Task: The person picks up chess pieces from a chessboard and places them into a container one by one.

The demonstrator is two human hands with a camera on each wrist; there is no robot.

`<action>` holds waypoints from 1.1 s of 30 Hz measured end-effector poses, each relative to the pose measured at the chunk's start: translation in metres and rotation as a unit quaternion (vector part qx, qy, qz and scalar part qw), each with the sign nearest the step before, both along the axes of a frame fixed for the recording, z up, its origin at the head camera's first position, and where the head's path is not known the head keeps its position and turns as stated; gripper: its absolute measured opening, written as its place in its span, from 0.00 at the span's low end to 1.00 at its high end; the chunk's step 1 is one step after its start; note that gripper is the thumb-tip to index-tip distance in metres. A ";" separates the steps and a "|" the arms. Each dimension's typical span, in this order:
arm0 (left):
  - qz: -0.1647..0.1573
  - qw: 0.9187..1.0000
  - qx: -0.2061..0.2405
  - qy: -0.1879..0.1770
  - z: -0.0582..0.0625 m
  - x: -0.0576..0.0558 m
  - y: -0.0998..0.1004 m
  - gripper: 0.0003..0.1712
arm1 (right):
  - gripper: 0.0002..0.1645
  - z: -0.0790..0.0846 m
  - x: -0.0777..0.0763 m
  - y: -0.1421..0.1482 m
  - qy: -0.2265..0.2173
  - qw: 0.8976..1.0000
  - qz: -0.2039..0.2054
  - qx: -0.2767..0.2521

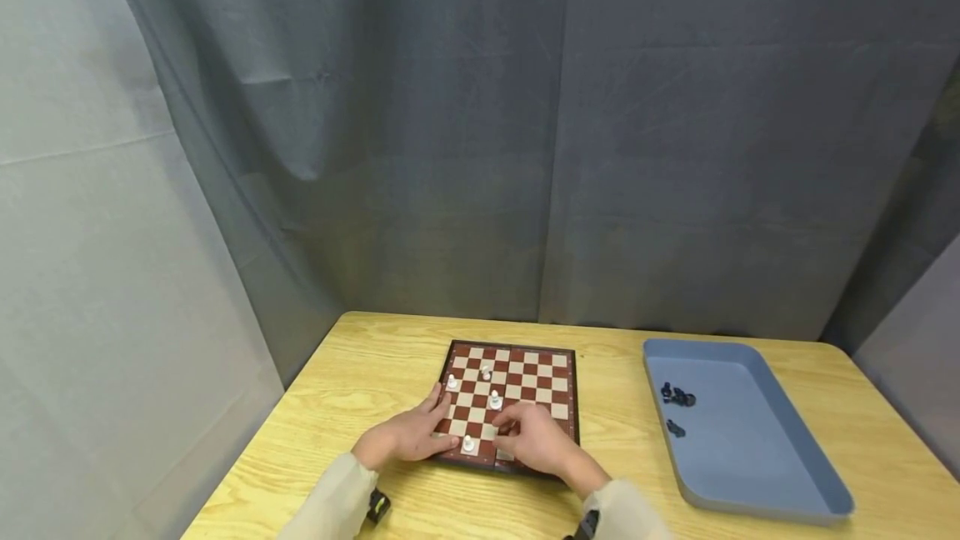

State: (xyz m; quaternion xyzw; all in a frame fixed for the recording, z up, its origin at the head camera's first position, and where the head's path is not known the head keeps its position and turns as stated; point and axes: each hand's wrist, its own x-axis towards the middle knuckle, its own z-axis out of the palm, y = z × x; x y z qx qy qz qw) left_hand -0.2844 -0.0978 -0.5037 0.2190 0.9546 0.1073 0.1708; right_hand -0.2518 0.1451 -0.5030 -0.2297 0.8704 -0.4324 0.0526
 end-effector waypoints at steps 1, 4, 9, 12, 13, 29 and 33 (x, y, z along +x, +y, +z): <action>0.001 1.000 -0.001 0.000 0.000 0.000 0.000 0.48 | 0.11 -0.001 0.000 -0.001 -0.001 1.000 0.001 0.000; 0.001 1.000 -0.001 -0.001 -0.001 0.000 0.000 0.48 | 0.14 -0.004 -0.001 -0.005 -0.007 1.000 0.003 -0.001; -0.001 1.000 0.003 -0.001 0.000 0.000 0.000 0.48 | 0.15 -0.009 -0.002 -0.011 0.004 1.000 0.004 0.015; 0.000 1.000 0.004 0.002 0.000 0.001 0.000 0.48 | 0.15 -0.011 -0.004 -0.015 0.021 0.999 0.004 0.026; -0.001 1.000 0.003 0.003 0.000 0.001 0.000 0.48 | 0.15 -0.011 -0.005 -0.016 0.023 0.999 0.006 0.027; -0.002 1.000 -0.002 0.007 0.001 0.001 0.000 0.48 | 0.14 -0.016 -0.004 -0.028 0.042 0.998 0.007 0.055; -0.004 1.000 -0.002 0.009 0.001 0.001 0.000 0.48 | 0.13 -0.017 -0.004 -0.030 0.058 0.996 0.003 0.068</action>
